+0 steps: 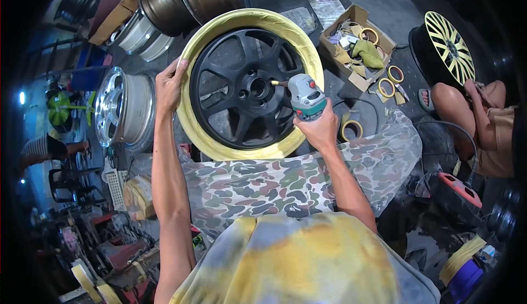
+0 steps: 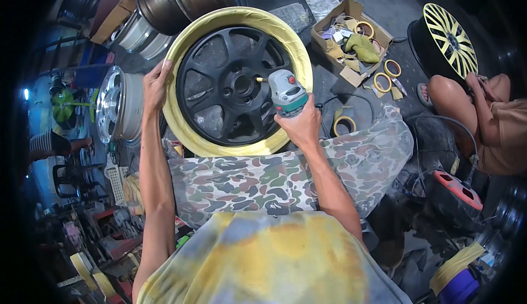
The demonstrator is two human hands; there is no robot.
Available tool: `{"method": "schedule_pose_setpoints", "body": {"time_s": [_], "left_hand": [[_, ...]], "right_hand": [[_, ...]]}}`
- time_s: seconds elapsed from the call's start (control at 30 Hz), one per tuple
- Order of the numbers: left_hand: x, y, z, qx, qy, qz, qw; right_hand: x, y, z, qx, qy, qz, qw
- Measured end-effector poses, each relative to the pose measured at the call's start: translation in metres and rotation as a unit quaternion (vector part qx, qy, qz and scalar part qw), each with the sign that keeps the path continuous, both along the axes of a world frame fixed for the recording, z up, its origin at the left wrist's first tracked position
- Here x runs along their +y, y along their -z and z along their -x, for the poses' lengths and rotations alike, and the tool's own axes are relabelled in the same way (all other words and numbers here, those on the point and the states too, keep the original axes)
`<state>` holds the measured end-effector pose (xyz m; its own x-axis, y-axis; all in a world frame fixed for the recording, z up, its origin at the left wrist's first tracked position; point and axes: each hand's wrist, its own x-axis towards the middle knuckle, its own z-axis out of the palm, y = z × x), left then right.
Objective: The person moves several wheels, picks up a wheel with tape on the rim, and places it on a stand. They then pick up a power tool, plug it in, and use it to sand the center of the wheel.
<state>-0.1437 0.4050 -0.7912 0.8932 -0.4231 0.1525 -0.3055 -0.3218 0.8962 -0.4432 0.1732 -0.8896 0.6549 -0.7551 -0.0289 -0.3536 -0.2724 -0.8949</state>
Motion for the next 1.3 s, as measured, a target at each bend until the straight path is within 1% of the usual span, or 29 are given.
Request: {"method": "schedule_pose_setpoints", "body": {"time_s": [0.1, 0.17, 0.33, 0.37, 0.4, 0.5, 0.57, 0.7, 0.77, 0.87, 0.93, 1.03, 1.1, 1.13, 1.2, 1.23, 1.3], "left_hand": [[-0.008, -0.009, 0.01, 0.0, 0.007, 0.0, 1.0], [-0.012, -0.014, 0.015, -0.025, 0.023, -0.003, 0.999], [-0.018, -0.016, 0.018, -0.017, 0.04, 0.005, 0.999], [-0.02, -0.016, 0.017, -0.018, 0.047, 0.008, 0.999], [-0.02, -0.016, 0.016, -0.016, 0.044, 0.008, 0.999], [-0.022, -0.015, 0.012, -0.026, 0.04, -0.021, 0.999], [-0.025, -0.013, 0.009, -0.018, 0.045, 0.008, 0.999], [-0.027, -0.015, 0.004, -0.016, 0.041, 0.001, 0.999], [-0.025, -0.01, -0.007, 0.0, 0.029, 0.009, 1.0], [-0.022, -0.006, -0.021, 0.021, 0.017, 0.013, 1.0], [-0.02, -0.004, -0.025, 0.03, 0.007, 0.004, 1.0], [-0.021, -0.003, -0.027, 0.048, 0.015, 0.026, 0.998], [-0.022, -0.006, -0.026, 0.044, 0.012, 0.01, 0.999], [-0.022, -0.007, -0.026, 0.042, 0.009, -0.003, 0.999], [-0.023, -0.006, -0.025, 0.034, 0.011, 0.005, 0.999], [-0.022, -0.004, -0.026, 0.026, 0.017, 0.011, 0.999], [-0.021, -0.003, -0.026, 0.017, 0.012, 0.006, 1.0]], "right_hand": [[0.001, -0.001, -0.001, -0.008, -0.014, 0.009, 1.0], [0.001, 0.002, -0.003, 0.004, -0.017, 0.011, 1.0], [0.001, 0.001, -0.003, 0.021, -0.019, 0.019, 0.999], [0.001, -0.001, 0.0, 0.002, -0.008, 0.012, 1.0], [0.001, -0.002, 0.002, -0.017, 0.002, 0.005, 1.0], [0.001, 0.0, 0.005, -0.004, 0.0, 0.006, 1.0], [0.001, -0.003, 0.004, 0.004, -0.001, 0.007, 1.0], [-0.001, -0.001, 0.007, 0.003, 0.0, 0.001, 1.0], [0.0, 0.003, 0.014, -0.019, 0.039, 0.012, 0.999], [0.001, -0.005, 0.03, -0.008, 0.044, -0.01, 0.999], [0.0, -0.009, 0.038, -0.008, 0.037, -0.017, 0.999], [0.005, -0.012, 0.041, -0.03, 0.02, -0.019, 0.999], [0.007, -0.009, 0.038, -0.054, -0.012, -0.045, 0.997], [0.009, -0.011, 0.038, -0.054, -0.014, -0.044, 0.997], [0.011, -0.015, 0.037, -0.047, -0.043, -0.03, 0.998], [0.012, -0.011, 0.035, -0.038, -0.047, -0.014, 0.998], [0.013, -0.011, 0.033, -0.029, -0.054, -0.016, 0.998]]}}
